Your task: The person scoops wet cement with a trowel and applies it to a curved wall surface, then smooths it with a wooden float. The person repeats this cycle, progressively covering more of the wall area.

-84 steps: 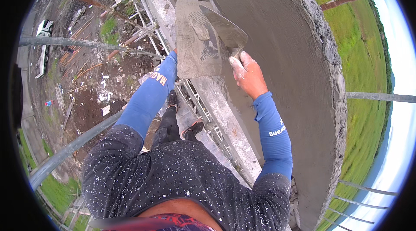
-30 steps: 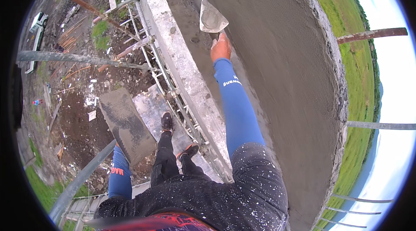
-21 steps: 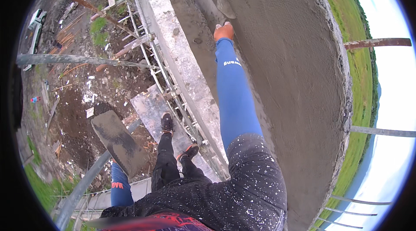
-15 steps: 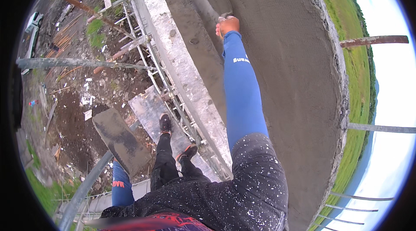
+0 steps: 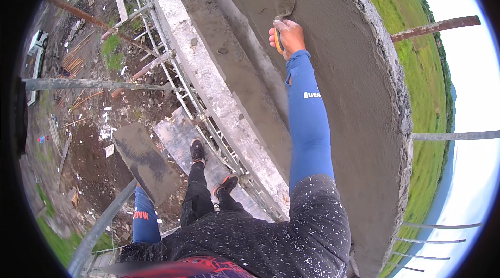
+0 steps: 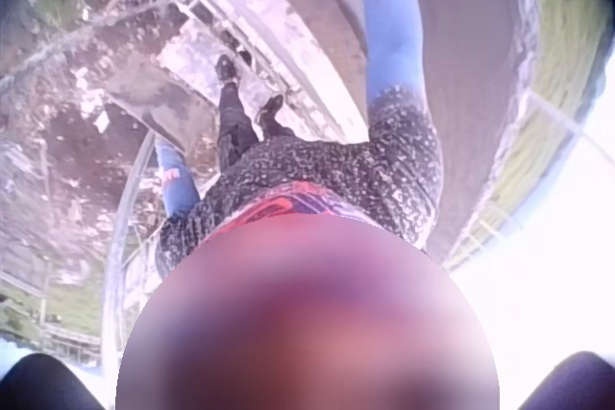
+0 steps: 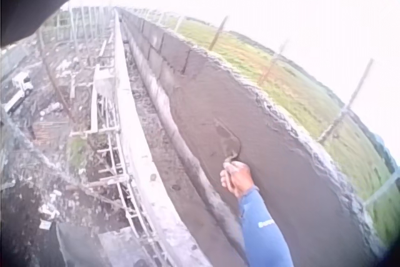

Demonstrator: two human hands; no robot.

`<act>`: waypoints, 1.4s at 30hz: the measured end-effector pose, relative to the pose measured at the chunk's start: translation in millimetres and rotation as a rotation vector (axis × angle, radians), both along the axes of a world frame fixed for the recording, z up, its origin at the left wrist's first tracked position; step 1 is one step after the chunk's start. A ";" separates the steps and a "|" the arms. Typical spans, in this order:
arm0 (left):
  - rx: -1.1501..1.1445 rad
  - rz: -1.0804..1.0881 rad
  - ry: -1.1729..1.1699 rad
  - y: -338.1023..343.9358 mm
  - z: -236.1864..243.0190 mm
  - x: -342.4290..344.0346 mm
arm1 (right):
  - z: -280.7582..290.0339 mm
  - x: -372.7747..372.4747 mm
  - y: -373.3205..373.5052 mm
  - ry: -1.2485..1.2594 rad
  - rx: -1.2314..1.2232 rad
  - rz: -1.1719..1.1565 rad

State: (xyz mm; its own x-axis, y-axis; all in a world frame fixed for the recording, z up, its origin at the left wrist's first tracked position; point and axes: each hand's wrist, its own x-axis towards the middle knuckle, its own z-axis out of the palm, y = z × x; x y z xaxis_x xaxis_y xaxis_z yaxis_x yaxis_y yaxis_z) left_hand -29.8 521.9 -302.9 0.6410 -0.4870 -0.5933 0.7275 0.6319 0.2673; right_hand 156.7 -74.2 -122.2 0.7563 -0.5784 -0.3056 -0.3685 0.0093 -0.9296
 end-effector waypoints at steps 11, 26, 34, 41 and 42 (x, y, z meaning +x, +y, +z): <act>-0.085 -0.087 -0.154 -160.4 -5.3 58.1 | -97.4 -203.6 61.6 0.220 -0.742 0.158; -0.048 -0.216 -0.259 -371.2 17.4 159.9 | -170.5 -267.5 132.9 0.813 -0.608 0.085; 0.051 -0.270 -0.155 -465.1 -53.8 235.6 | -177.0 -263.4 129.7 0.845 -0.598 0.094; 0.089 -0.327 0.075 -546.0 -119.6 219.2 | -177.3 -260.7 128.2 0.858 -0.590 0.082; 0.064 -0.336 0.124 -554.7 -119.4 211.3 | -176.2 -259.6 127.5 0.859 -0.594 0.078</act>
State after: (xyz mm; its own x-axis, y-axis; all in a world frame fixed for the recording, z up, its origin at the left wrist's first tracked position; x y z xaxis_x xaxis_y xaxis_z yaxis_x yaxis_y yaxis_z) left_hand 181.5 -32.8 -422.2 0.3724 -0.6177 -0.6926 0.9212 0.3365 0.1952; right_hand -103.0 53.3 -298.4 0.4610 -0.7704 -0.4405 -0.8870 -0.4151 -0.2022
